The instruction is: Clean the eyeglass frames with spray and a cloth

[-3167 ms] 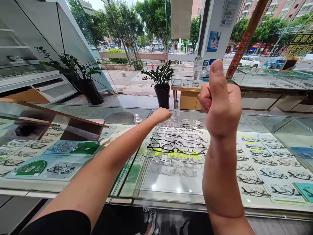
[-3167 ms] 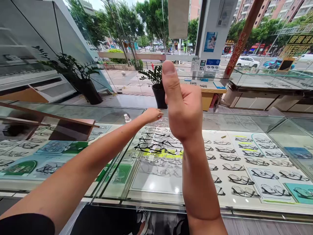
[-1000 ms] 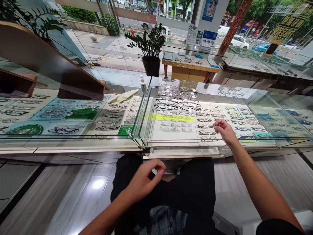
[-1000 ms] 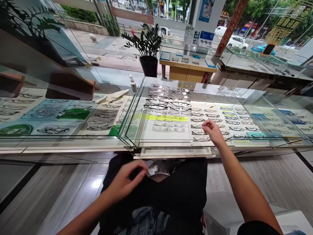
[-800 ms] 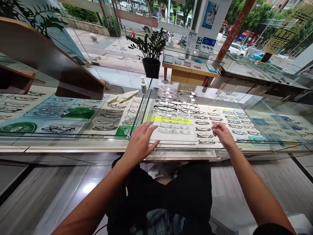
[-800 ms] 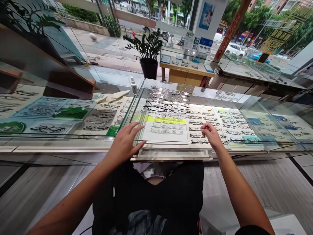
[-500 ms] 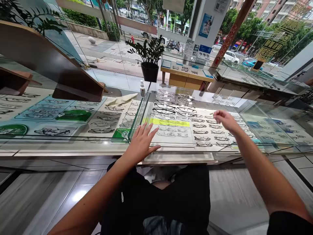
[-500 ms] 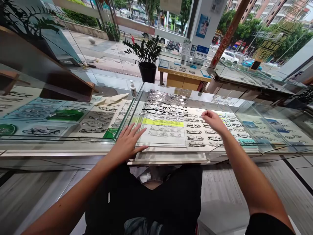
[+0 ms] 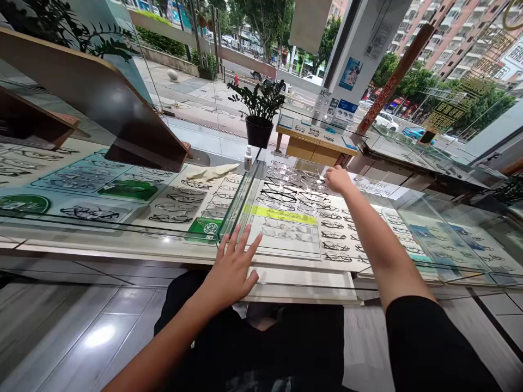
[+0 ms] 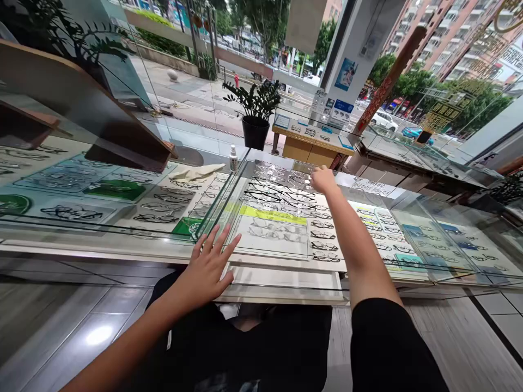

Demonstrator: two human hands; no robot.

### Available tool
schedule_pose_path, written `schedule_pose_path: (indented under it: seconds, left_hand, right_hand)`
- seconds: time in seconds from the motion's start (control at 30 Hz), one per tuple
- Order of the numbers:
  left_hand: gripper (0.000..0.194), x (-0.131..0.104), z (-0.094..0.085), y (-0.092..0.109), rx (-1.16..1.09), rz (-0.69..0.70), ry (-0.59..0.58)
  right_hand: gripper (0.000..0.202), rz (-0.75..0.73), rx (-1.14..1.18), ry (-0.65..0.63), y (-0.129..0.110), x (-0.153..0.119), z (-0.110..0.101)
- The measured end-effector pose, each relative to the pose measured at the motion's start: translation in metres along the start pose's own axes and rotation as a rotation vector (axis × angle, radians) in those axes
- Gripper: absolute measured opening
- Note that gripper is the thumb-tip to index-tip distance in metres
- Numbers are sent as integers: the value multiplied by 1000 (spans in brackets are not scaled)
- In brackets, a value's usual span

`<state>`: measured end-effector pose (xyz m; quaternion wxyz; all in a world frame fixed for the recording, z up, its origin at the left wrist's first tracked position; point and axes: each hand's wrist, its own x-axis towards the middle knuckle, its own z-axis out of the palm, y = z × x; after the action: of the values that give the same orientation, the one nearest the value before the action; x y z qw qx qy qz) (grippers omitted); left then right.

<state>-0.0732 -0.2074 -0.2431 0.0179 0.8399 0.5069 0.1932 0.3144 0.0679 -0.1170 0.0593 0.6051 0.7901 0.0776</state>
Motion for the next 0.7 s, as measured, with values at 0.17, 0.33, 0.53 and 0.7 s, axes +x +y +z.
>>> schedule_pose_path:
  seconds: [0.17, 0.33, 0.53, 0.7]
  left_hand:
    - [89, -19, 0, 5, 31, 21, 56]
    - [90, -30, 1, 8, 48, 50, 96]
    - [95, -31, 3, 6, 71, 35, 101]
    - [95, -31, 1, 7, 123, 63, 133]
  right_hand:
    - [37, 63, -38, 36, -17, 35, 16]
    - [39, 69, -63, 18, -20, 54, 24]
    - [39, 85, -59, -5, -32, 62, 26]
    - [39, 101, -20, 16, -38, 49, 8]
